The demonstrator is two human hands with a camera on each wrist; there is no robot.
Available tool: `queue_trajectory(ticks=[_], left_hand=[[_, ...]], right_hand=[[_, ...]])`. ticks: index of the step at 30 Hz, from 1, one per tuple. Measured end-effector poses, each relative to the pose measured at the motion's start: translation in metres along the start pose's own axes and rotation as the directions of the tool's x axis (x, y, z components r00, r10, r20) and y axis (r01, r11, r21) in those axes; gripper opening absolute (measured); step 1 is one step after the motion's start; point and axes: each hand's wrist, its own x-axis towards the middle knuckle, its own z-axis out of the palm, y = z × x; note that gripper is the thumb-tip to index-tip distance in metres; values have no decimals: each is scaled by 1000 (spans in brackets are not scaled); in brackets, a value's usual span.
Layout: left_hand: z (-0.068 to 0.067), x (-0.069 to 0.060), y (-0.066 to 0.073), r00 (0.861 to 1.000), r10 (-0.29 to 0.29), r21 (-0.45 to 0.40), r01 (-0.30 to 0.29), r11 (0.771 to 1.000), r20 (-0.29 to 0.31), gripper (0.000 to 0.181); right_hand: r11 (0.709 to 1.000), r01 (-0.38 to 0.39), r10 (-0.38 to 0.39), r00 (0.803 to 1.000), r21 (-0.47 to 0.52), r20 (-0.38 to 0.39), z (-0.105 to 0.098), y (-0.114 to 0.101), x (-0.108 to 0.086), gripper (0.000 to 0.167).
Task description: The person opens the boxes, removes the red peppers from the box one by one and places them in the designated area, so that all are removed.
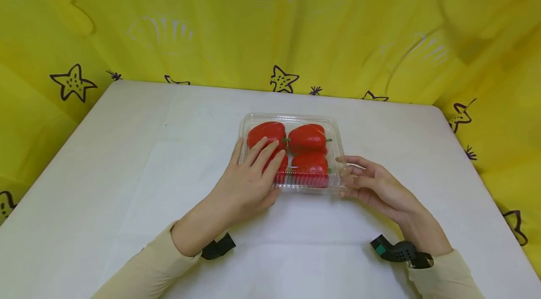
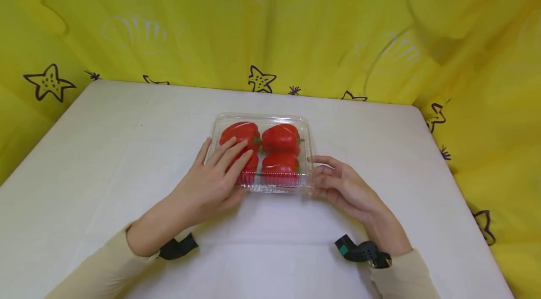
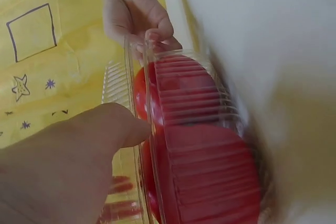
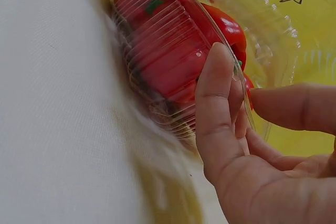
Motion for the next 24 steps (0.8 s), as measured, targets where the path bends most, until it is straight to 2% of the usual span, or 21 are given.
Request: queue_trajectory(ticks=[3, 9, 14, 17, 20, 24], left_hand=[[1, -4, -4, 1000, -4, -18, 4, 1000, -10, 73], [-1, -5, -8, 1000, 29, -17, -29, 999, 7, 69], [-5, -5, -10, 999, 53, -60, -52, 997, 10, 68], [-6, -6, -11, 997, 80, -97, -80, 992, -5, 64], [-5, -9, -12, 992, 120, -97, -123, 988, -30, 60], [-3, -15, -14, 982, 178, -14, -179, 984, -59, 56]], right_hand=[[1000, -2, 2, 1000, 20, -8, -1, -1, 0, 37], [994, 7, -5, 1000, 109, -24, -1, -2, 1, 33], [992, 20, -18, 1000, 121, -10, -1, -2, 0, 33], [993, 24, -24, 1000, 112, -3, -1, -2, -2, 33], [996, 19, -18, 1000, 89, -10, -1, -1, -2, 35], [1000, 4, -4, 999, 24, -39, -1, 0, -1, 38]])
